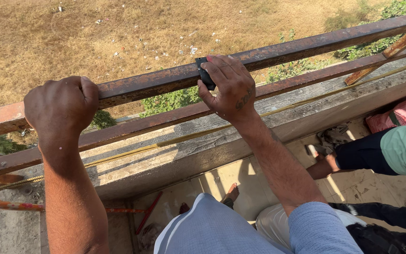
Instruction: The person stands on a balcony and rubs a small black sanding block back and forth along a rusty metal railing bar, working section by section along the rail to remove rust from its surface.
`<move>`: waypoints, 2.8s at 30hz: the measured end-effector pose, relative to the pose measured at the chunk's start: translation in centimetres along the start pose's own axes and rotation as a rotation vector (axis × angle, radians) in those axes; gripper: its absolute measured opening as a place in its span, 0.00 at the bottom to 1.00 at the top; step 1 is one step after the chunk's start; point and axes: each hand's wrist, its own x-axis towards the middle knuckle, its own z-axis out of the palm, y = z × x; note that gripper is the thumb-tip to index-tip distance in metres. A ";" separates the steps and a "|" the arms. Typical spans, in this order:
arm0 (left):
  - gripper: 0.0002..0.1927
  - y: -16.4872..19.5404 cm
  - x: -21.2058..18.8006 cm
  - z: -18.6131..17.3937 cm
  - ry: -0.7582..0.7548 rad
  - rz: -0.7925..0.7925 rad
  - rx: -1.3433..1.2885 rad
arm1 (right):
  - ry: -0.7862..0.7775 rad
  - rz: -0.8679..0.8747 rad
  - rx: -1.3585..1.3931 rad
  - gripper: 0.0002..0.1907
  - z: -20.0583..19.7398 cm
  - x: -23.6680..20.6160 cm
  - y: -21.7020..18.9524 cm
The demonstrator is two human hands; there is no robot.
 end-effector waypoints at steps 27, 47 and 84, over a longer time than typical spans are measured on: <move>0.29 0.1 -0.1 -0.2 0.028 -0.002 -0.024 | 0.024 0.012 -0.141 0.27 0.1 -1.5 2.8; 0.30 -0.2 -0.1 -0.4 -0.021 -0.007 -0.023 | -0.141 -0.170 0.051 0.31 5.6 1.6 -9.6; 0.29 -0.1 -0.4 -0.6 -0.013 0.005 -0.018 | 0.028 0.015 -0.093 0.22 0.7 -1.7 0.3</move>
